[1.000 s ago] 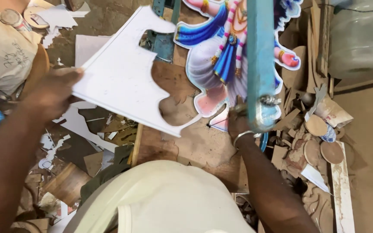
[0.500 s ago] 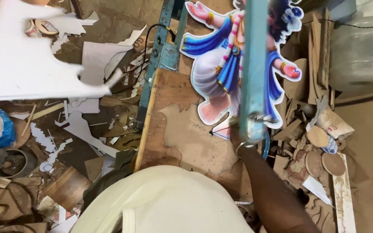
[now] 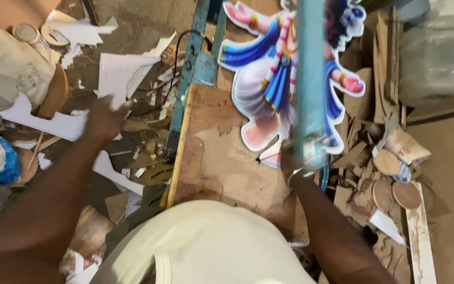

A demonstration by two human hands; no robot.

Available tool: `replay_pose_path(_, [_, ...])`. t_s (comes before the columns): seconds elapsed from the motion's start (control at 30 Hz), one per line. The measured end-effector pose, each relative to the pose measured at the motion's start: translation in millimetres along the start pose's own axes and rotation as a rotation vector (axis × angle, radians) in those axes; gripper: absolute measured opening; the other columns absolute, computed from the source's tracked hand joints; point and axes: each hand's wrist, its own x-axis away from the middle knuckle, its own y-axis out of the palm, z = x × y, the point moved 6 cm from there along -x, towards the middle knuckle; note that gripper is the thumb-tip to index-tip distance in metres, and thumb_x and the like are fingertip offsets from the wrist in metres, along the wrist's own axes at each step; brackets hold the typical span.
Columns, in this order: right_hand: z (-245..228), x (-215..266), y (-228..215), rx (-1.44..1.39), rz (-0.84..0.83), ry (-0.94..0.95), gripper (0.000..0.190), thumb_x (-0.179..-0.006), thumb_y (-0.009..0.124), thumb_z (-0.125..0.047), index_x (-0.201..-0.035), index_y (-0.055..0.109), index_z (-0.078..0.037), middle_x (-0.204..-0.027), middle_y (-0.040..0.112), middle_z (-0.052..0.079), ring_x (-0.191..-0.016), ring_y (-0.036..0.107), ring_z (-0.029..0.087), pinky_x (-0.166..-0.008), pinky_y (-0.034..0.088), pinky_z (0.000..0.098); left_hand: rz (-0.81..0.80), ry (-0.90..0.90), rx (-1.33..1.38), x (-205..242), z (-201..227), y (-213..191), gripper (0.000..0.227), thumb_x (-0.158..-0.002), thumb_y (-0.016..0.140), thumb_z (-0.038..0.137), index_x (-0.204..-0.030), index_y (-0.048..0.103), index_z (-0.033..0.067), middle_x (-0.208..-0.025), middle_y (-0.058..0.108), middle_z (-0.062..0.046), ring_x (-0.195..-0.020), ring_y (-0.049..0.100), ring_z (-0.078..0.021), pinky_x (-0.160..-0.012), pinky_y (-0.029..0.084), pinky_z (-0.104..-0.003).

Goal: Cutting out a printed graphic from a cardboard sheet using a jigsaw or scrolls saw.

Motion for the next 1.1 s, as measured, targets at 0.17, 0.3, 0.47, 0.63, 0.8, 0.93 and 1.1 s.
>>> replay_pose_path(0.17, [27.2,33.8,-6.1,-0.002,0.002,0.004,0.063,-0.106,0.042,-0.034,-0.161,0.031,-0.004,-0.153,0.047,0.025,-0.134,0.050,0.037,-0.111,0.039,0.0450,-0.073,0.219,-0.255,35.2,138.3,39.5,0.066,-0.097,0.066,0.047,-0.142,0.055,-0.0004,-0.141,0.053,-0.031,-0.133,0.050,-0.0479,-0.106,0.042,-0.060])
replay_pose_path(0.3, [-16.5,26.6,-16.5,0.150,-0.041,0.059,0.062,-0.107,0.040,-0.037,-0.162,0.032,-0.009,-0.153,0.048,0.027,-0.133,0.050,0.041,-0.110,0.038,0.0471,-0.167,0.446,-0.247,58.6,201.1,82.3,0.069,-0.097,0.061,0.045,-0.151,0.043,0.0050,-0.152,0.034,-0.033,-0.140,0.034,-0.0510,-0.108,0.027,-0.073])
replay_pose_path(0.47, [-11.4,23.7,-13.7,0.129,-0.251,0.305,0.071,-0.101,0.032,-0.041,-0.166,0.026,-0.016,-0.145,0.053,0.029,-0.123,0.055,0.048,-0.107,0.041,0.0507,-0.353,0.460,-0.391,75.6,224.3,139.2,0.066,-0.100,0.056,0.043,-0.153,0.041,0.0072,-0.163,0.031,-0.022,-0.155,0.027,-0.0403,-0.116,0.016,-0.080])
replay_pose_path(0.63, [-2.5,25.2,-5.0,0.187,-0.152,0.198,0.064,-0.109,0.038,-0.040,-0.164,0.033,-0.008,-0.142,0.055,0.030,-0.124,0.057,0.045,-0.106,0.045,0.0503,-0.375,0.511,-0.518,89.5,256.4,154.3,0.093,-0.090,0.060,0.063,-0.160,0.027,0.0115,-0.166,0.022,-0.016,-0.154,0.015,-0.0440,-0.115,0.004,-0.081])
replay_pose_path(0.8, [16.9,29.9,4.0,0.207,-0.118,0.163,0.062,-0.108,0.040,-0.036,-0.163,0.036,-0.010,-0.146,0.054,0.027,-0.129,0.055,0.044,-0.109,0.044,0.0521,-0.468,0.493,-0.572,83.8,261.2,163.5,0.105,-0.087,0.057,0.073,-0.162,0.016,0.0121,-0.167,0.013,-0.018,-0.154,0.005,-0.0414,-0.111,-0.003,-0.080])
replay_pose_path(0.93, [28.8,38.9,-0.7,0.224,-0.072,0.133,0.060,-0.106,0.041,-0.033,-0.163,0.038,-0.012,-0.149,0.053,0.024,-0.133,0.054,0.042,-0.111,0.043,0.0539,-0.497,0.516,-0.612,85.3,261.4,160.6,0.115,-0.082,0.059,0.080,-0.163,0.015,0.0110,-0.168,0.012,-0.019,-0.156,0.003,-0.0397,-0.111,-0.004,-0.080])
replay_pose_path(1.1, [39.4,57.2,-16.4,0.243,0.005,0.109,0.059,-0.105,0.043,-0.028,-0.162,0.041,-0.014,-0.153,0.052,0.020,-0.139,0.052,0.040,-0.114,0.042,0.0562,-0.468,0.539,-0.635,82.6,258.9,169.2,0.118,-0.079,0.059,0.081,-0.163,0.014,0.0112,-0.168,0.013,-0.020,-0.156,0.005,-0.0399,-0.112,-0.002,-0.080])
